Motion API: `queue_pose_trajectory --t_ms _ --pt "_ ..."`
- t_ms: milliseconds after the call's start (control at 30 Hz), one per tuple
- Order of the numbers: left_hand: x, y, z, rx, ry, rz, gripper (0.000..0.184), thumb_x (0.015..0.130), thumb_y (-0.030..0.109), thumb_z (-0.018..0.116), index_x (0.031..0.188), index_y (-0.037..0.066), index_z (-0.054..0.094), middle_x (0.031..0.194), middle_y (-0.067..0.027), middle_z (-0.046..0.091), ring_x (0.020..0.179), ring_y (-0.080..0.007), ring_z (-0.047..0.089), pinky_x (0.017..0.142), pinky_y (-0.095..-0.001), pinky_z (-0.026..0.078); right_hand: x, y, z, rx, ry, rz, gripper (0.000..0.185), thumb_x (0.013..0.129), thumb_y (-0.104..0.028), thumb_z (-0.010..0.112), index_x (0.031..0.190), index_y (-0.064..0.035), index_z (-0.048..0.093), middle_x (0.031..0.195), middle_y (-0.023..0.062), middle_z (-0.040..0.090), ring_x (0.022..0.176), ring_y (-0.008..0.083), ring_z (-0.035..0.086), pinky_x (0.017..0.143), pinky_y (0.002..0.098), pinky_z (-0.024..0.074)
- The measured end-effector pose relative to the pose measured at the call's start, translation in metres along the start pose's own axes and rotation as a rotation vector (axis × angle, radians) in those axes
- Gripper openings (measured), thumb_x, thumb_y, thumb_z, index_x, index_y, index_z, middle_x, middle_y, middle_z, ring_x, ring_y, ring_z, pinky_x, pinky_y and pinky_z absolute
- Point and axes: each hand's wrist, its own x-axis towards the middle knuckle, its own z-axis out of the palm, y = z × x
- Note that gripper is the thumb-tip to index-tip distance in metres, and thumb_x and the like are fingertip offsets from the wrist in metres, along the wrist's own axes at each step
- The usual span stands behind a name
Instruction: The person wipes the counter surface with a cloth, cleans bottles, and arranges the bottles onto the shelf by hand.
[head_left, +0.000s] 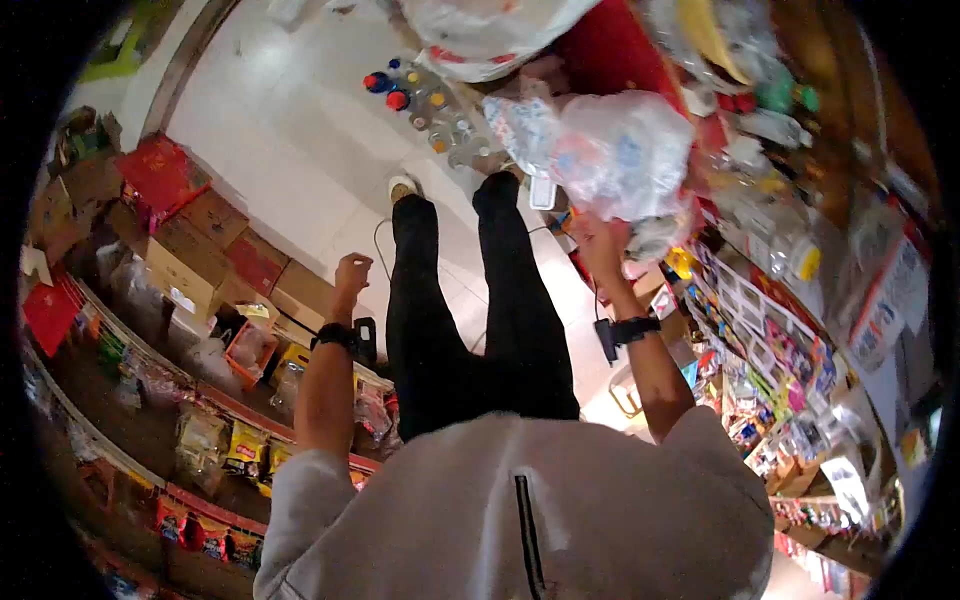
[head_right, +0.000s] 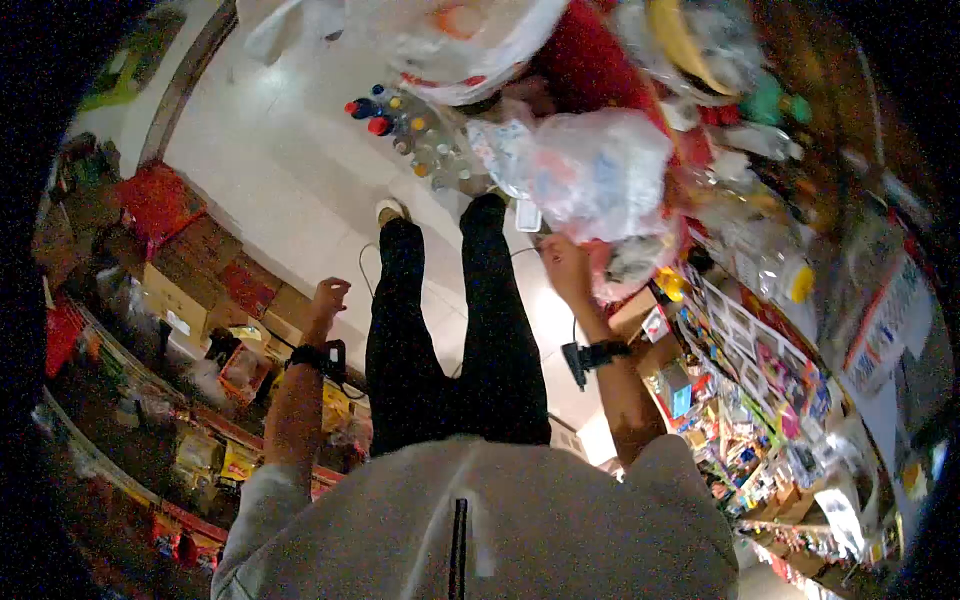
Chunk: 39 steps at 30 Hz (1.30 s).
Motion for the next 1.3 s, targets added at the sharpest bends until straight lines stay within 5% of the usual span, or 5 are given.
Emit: queue_pose_trajectory --t_ms 300,367,500,967,1300 --pt "0.140 0.016 0.093 0.258 -0.117 0.244 0.025 0.084 0.018 0.064 0.107 0.011 0.068 0.091 -0.0166 0.072 0.079 -0.0296 0.071 0.075 -0.0431 0.057 0.104 0.018 0.316 0.188 -0.246 0.321 0.075 0.079 -0.035 0.081 0.136 -0.0031 0.045 0.117 0.0236 0.067 0.109 0.0400 0.064 0.093 0.0449 0.0511" --pt "0.157 0.020 0.127 0.304 -0.105 0.238 0.026 0.083 0.020 0.064 0.107 0.011 0.068 0.096 -0.0178 0.073 0.087 -0.0340 0.071 0.082 -0.0453 0.055 0.133 0.031 0.359 0.088 -0.108 0.271 0.081 0.077 -0.036 0.083 0.139 -0.0035 0.041 0.116 0.0217 0.065 0.081 0.0285 0.070 0.073 0.0374 0.0562" --pt "0.198 0.015 0.184 0.281 -0.134 0.246 0.017 0.083 0.022 0.066 0.097 0.012 0.068 0.096 -0.0182 0.071 0.096 -0.0405 0.067 0.085 -0.0486 0.055 0.179 0.006 0.373 -0.103 0.158 -0.020 0.074 0.074 -0.031 0.083 0.133 -0.0020 0.048 0.116 0.0268 0.064 0.111 0.0439 0.060 0.096 0.0483 0.0471" --pt "0.176 -0.002 0.182 0.141 -0.216 0.170 0.019 0.084 0.021 0.064 0.099 0.010 0.067 0.102 -0.0193 0.071 0.096 -0.0406 0.067 0.088 -0.0481 0.054 0.237 -0.020 0.370 -0.696 -0.371 -0.079 0.021 0.081 -0.013 0.064 0.094 0.0008 0.073 0.098 0.0253 0.070 0.094 0.0400 0.070 0.080 0.0489 0.0574" --pt "0.082 0.065 0.092 0.479 -0.130 0.641 0.079 0.071 0.020 0.084 0.136 0.006 0.042 0.127 -0.0184 0.057 0.115 -0.0390 0.057 0.094 -0.0475 0.051 0.149 -0.059 0.242 -0.571 -0.597 -0.310 0.031 0.082 -0.026 0.066 0.079 0.0047 0.069 0.081 0.0282 0.067 0.079 0.0460 0.067 0.075 0.0527 0.0533"
